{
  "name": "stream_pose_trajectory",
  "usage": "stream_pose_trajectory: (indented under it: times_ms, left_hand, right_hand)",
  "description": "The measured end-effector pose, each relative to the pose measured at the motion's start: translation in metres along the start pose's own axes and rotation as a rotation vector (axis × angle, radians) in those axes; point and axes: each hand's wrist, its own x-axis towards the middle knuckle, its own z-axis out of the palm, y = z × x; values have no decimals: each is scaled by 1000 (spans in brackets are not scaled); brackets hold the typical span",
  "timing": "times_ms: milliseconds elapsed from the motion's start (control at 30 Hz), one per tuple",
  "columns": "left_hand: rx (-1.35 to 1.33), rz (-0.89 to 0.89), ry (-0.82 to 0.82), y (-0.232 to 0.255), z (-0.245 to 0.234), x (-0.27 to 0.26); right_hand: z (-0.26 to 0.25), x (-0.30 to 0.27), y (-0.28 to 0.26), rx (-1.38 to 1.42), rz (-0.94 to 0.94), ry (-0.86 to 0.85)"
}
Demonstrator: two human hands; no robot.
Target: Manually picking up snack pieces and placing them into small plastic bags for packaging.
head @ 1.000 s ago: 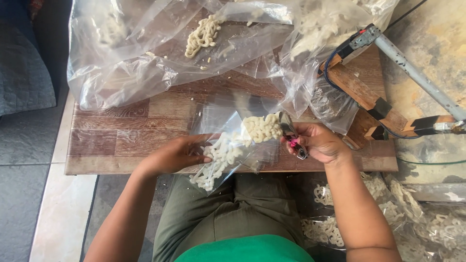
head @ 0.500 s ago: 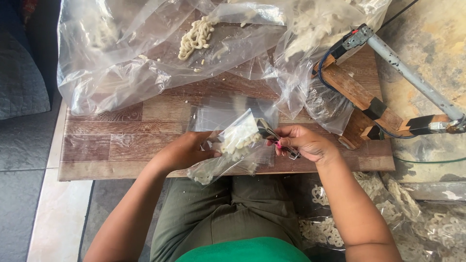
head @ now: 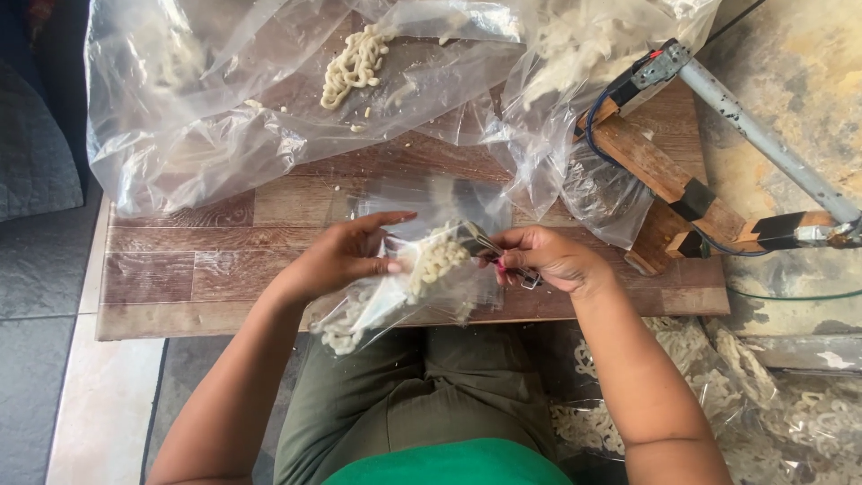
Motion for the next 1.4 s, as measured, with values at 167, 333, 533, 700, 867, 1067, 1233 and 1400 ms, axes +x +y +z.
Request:
stream_pose_trajectory:
  times_ms: [167,333,533,700,867,1067,1233,1400]
  left_hand:
    - [143,-43,-26,14,10,-1]
    - [122,-17,82,10,10,2]
    - [497,192,146,38,14,-1]
    - [673,729,321,22,16,13]
    - [910,875,498,-5,20,10]
    - [981,551,567,-61,4,-8]
    - [833,453,508,-55,2,-8]
    - [573,292,471,-16,13,1]
  right_hand:
    - [13,2,-5,-26,-5,6]
    - [-5,-9,-6,-112,-76,91]
    - [-5,-21,-22,-295,-104,121]
    - [28,-37,-61,-544,-198,192]
    - [65,-37,-79,-862,-291,179]
    - [72,-33,-83,-961,-235,119]
    - [65,-10,-79,-939,-120,51]
    - [97,-15,-116,-1249,-59,175]
